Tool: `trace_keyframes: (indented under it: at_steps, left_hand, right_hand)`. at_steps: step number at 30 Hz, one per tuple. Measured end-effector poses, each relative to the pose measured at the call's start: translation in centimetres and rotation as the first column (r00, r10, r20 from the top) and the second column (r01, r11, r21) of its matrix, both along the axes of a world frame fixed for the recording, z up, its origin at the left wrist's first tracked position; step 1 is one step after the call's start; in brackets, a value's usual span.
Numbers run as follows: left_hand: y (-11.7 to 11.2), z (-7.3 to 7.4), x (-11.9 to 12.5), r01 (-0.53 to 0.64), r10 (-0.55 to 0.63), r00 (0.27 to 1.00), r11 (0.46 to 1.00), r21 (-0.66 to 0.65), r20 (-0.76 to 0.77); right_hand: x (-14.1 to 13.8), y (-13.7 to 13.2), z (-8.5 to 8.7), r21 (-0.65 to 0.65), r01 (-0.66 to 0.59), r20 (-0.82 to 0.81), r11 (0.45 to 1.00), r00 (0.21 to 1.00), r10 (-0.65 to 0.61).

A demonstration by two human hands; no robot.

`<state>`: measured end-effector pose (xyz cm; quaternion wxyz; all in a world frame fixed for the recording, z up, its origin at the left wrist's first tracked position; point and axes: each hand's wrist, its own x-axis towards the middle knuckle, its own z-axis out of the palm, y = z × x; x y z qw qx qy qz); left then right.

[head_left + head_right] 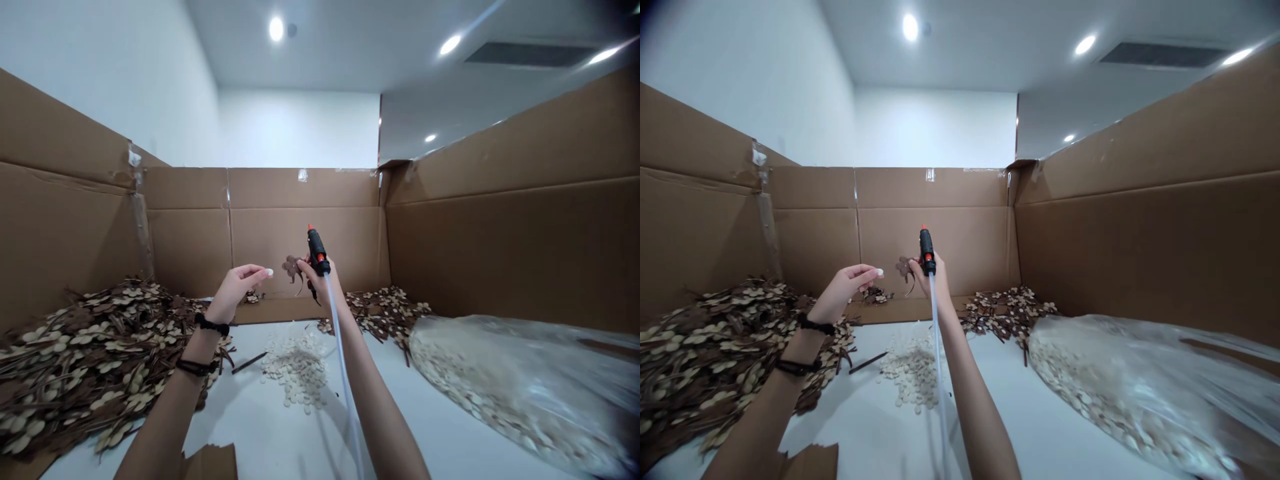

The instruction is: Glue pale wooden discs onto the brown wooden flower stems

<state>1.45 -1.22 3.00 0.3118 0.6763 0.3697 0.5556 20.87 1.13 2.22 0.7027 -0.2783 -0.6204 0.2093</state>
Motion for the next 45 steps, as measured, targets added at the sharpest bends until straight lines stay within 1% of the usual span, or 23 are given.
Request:
trace_keyframes:
  at_steps: [2,5,8,14,20,26,29,32,35,37,41,43,45]
  left_hand:
    - [-1.0,0.4,0.0,-0.007,0.007,1.0,1.0,0.0,0.009]
    - [-1.4,0.5,0.3,0.009,-0.009,1.0,1.0,0.014,0.009]
    - [-1.8,0.5,0.9,0.024,-0.024,1.0,0.999,0.042,0.0]
    - [-2.5,0.5,1.9,0.038,-0.037,0.999,0.997,0.068,-0.012]
    - [-2.1,0.0,2.5,-0.107,0.112,0.993,0.987,0.124,-0.035]
    - [-1.7,-0.3,2.8,-0.154,0.164,0.985,0.975,0.163,-0.05]
    - [-1.5,-0.5,2.9,-0.167,0.18,0.982,0.967,0.193,-0.054]
    - [-1.4,-0.6,3.0,-0.158,0.163,0.987,0.968,0.195,-0.006]
    - [-1.3,-0.6,3.0,-0.097,0.094,0.995,0.98,0.173,0.027]
    - [-1.2,-0.7,3.0,-0.077,0.076,0.997,0.982,0.171,0.017]
    - [-0.9,-0.9,2.9,-0.066,0.064,0.998,0.972,0.226,0.015]
    - [-0.8,-1.0,3.0,-0.051,0.046,0.999,0.967,0.251,0.027]
    - [-0.7,-1.2,3.1,-0.065,0.06,0.998,0.961,0.269,0.025]
  right_hand:
    - [-0.2,-0.2,0.0,-0.021,-0.037,0.018,0.999,0.999,0.037]
    - [-0.4,-0.5,0.0,-0.039,-0.093,0.088,0.995,0.991,0.097]
    - [-0.7,-0.7,0.0,-0.039,-0.112,0.141,0.993,0.983,0.117]
    - [-1.1,-1.5,0.2,-0.06,-0.156,0.168,0.986,0.972,0.164]
    - [-1.2,-1.9,0.4,-0.061,-0.157,0.178,0.986,0.97,0.165]
    - [-1.3,-1.8,0.4,-0.066,-0.2,0.149,0.977,0.967,0.208]
    - [-1.4,-2.1,0.5,-0.073,-0.2,0.15,0.977,0.966,0.209]
    - [-1.4,-2.1,0.5,-0.061,-0.19,0.157,0.98,0.968,0.197]
    - [-1.4,-1.8,0.3,-0.043,-0.188,0.164,0.981,0.968,0.192]
    - [-1.5,-1.7,0.3,-0.043,-0.197,0.166,0.98,0.965,0.201]
    - [-1.6,-2.0,0.4,-0.083,-0.237,0.134,0.968,0.96,0.246]
    - [-1.5,-2.1,0.4,-0.097,-0.252,0.145,0.963,0.954,0.264]
    - [-1.4,-2.1,0.4,-0.104,-0.255,0.174,0.961,0.947,0.27]
